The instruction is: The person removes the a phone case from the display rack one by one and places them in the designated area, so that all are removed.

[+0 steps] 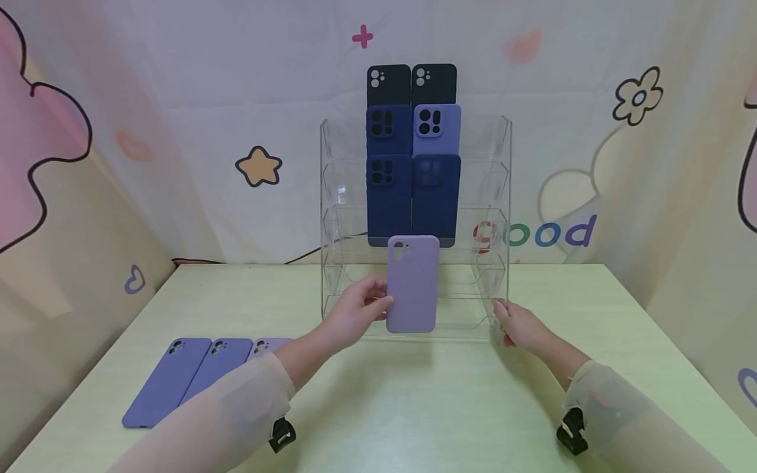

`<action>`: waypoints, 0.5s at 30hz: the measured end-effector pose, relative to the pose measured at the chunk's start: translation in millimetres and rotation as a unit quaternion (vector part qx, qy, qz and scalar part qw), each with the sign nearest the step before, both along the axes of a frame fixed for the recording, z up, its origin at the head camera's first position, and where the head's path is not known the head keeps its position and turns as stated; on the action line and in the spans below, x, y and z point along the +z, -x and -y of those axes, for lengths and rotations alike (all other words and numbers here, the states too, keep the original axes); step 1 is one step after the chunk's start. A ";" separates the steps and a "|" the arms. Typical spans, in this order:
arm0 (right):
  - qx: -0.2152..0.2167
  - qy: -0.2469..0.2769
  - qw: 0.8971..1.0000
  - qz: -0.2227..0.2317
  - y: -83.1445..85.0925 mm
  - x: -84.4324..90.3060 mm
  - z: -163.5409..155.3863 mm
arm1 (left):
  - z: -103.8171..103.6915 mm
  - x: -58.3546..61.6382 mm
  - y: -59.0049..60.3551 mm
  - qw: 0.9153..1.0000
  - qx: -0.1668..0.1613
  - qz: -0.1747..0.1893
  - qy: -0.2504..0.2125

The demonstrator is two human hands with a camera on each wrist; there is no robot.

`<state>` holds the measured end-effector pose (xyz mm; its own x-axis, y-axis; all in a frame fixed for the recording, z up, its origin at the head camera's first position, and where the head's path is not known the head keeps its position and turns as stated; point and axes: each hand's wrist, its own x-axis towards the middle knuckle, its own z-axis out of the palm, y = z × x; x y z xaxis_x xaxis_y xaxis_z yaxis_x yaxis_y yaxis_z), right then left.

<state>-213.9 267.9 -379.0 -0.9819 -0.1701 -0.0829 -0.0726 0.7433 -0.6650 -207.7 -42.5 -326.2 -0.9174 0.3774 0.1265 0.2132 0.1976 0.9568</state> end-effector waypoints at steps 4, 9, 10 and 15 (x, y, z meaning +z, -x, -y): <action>-0.002 0.005 1.000 -0.001 0.5 -0.2 0.3 | 6.8 -1.7 -6.7 1.000 -0.004 0.020 0.005; -0.005 0.003 1.000 -0.006 0.7 -0.1 0.7 | 16.2 -4.4 -14.9 0.999 -0.010 0.043 0.007; -0.005 0.001 1.000 -0.006 0.8 0.0 0.8 | 18.4 -5.4 -16.7 0.999 -0.013 0.045 0.008; -0.006 -0.006 1.000 -0.005 0.0 1.8 1.7 | 29.4 -11.1 -25.9 0.998 -0.027 0.046 0.013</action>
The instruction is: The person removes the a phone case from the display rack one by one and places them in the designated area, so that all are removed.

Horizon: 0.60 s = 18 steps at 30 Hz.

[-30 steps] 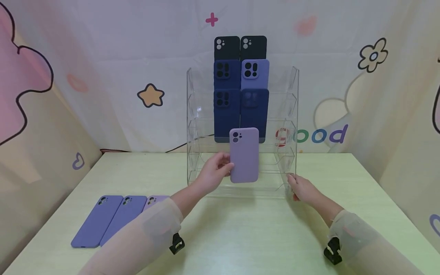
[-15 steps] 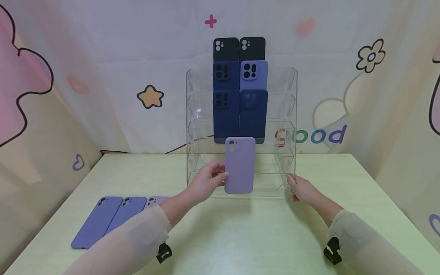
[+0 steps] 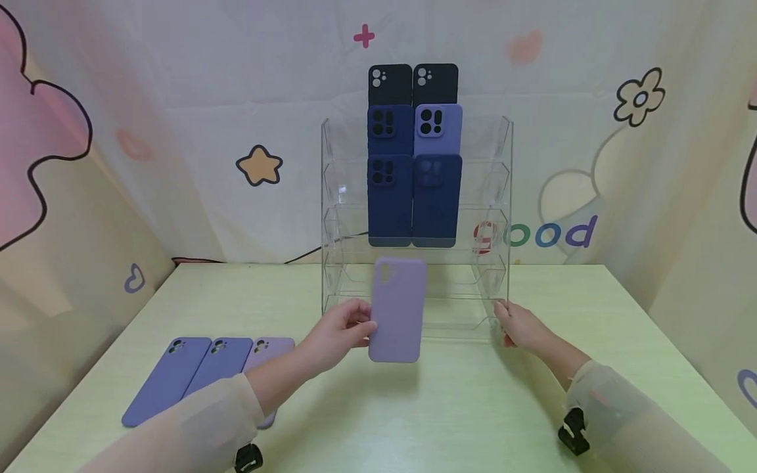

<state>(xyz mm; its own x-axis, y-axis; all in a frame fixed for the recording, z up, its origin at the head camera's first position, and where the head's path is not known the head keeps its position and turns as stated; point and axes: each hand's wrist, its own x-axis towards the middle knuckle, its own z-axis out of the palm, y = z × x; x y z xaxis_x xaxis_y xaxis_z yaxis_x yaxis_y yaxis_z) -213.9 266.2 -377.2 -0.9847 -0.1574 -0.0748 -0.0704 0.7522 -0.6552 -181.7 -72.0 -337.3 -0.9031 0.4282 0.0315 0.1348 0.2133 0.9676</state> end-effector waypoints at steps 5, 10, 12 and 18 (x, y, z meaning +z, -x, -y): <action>0.002 -0.006 1.000 0.012 -1.6 1.4 0.5 | 10.3 -4.1 -9.8 1.000 -0.006 0.007 0.006; 0.014 -0.016 1.000 0.012 -1.8 2.8 -2.4 | 21.1 -8.2 -17.1 1.000 -0.006 0.017 0.011; 0.020 -0.021 1.000 0.009 -0.9 3.6 -3.6 | 26.5 -10.3 -18.9 1.000 -0.007 0.017 0.012; 0.023 -0.039 0.999 0.030 1.4 8.3 -2.9 | 44.4 -14.2 -25.4 0.999 -0.009 0.027 0.017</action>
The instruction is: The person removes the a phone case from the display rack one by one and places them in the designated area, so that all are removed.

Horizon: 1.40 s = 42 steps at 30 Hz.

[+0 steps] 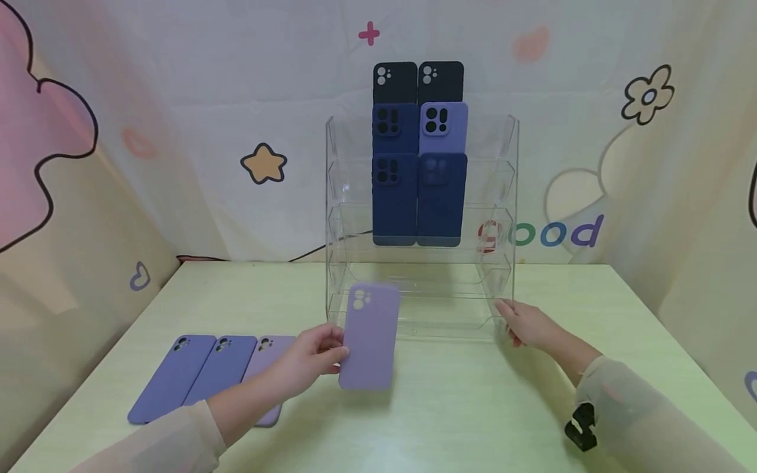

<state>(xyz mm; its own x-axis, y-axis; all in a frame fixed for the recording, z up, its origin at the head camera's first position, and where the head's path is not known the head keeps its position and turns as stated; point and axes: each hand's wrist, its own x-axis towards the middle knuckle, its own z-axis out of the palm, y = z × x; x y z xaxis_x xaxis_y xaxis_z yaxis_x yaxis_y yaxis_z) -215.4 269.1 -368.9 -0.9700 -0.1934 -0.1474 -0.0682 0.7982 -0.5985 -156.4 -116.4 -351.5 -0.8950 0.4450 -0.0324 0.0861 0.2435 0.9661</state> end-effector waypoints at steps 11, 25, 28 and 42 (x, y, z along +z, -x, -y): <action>-0.003 -0.044 0.999 -0.030 1.9 6.6 1.4 | 18.3 -8.4 -10.2 1.000 -0.007 0.028 0.008; -0.007 -0.079 0.992 -0.095 7.1 2.9 1.4 | 40.6 -22.5 -18.0 0.997 0.000 0.075 0.033; -0.004 -0.073 0.994 -0.080 6.9 2.8 2.6 | 44.8 -24.0 -19.3 0.996 0.004 0.078 0.037; -0.022 -0.044 0.998 -0.040 6.9 -0.7 2.7 | 49.7 -22.9 -22.1 0.989 0.022 0.032 0.142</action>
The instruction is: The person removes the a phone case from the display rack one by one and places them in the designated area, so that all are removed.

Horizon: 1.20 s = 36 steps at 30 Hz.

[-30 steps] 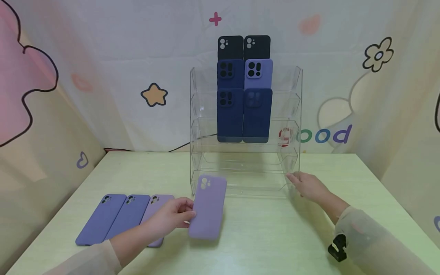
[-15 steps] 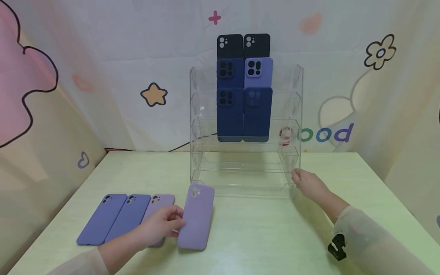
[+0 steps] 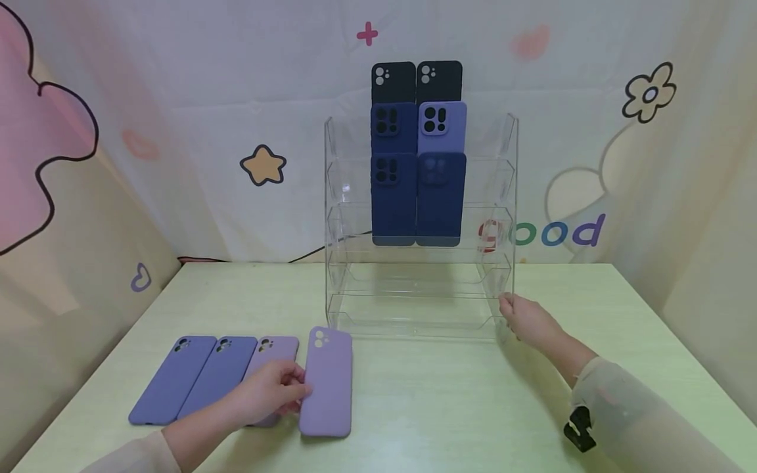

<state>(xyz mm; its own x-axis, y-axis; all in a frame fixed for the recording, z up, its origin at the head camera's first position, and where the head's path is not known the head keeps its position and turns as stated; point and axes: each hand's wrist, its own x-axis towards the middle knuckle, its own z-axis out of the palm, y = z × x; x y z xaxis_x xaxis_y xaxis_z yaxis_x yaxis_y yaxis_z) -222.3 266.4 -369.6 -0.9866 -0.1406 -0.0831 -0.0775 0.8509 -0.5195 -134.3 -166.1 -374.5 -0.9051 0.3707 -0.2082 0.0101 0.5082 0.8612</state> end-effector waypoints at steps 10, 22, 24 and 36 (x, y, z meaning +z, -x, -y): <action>-0.002 -0.001 1.000 -0.001 -1.9 -2.0 2.1 | 2.4 2.4 1.2 0.999 0.002 0.011 0.031; -0.005 0.012 1.000 -0.006 -4.3 0.5 3.1 | 2.2 6.5 1.2 0.997 0.018 0.011 0.078; -0.006 0.014 1.000 -0.006 -4.4 0.2 2.9 | 2.7 6.2 1.1 0.996 0.018 0.012 0.083; -0.007 0.008 1.000 -0.004 -2.0 -3.2 2.0 | -2.7 12.5 -13.2 0.951 -0.041 -0.152 0.268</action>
<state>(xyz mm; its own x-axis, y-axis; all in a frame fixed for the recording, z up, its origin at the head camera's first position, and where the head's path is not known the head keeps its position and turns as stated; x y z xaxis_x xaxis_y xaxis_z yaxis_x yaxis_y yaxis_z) -220.3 264.3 -372.9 -0.9890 -0.1283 -0.0736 -0.0697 0.8431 -0.5332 -121.1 -163.4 -362.0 -0.9261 0.3574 -0.1209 0.2755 0.8595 0.4304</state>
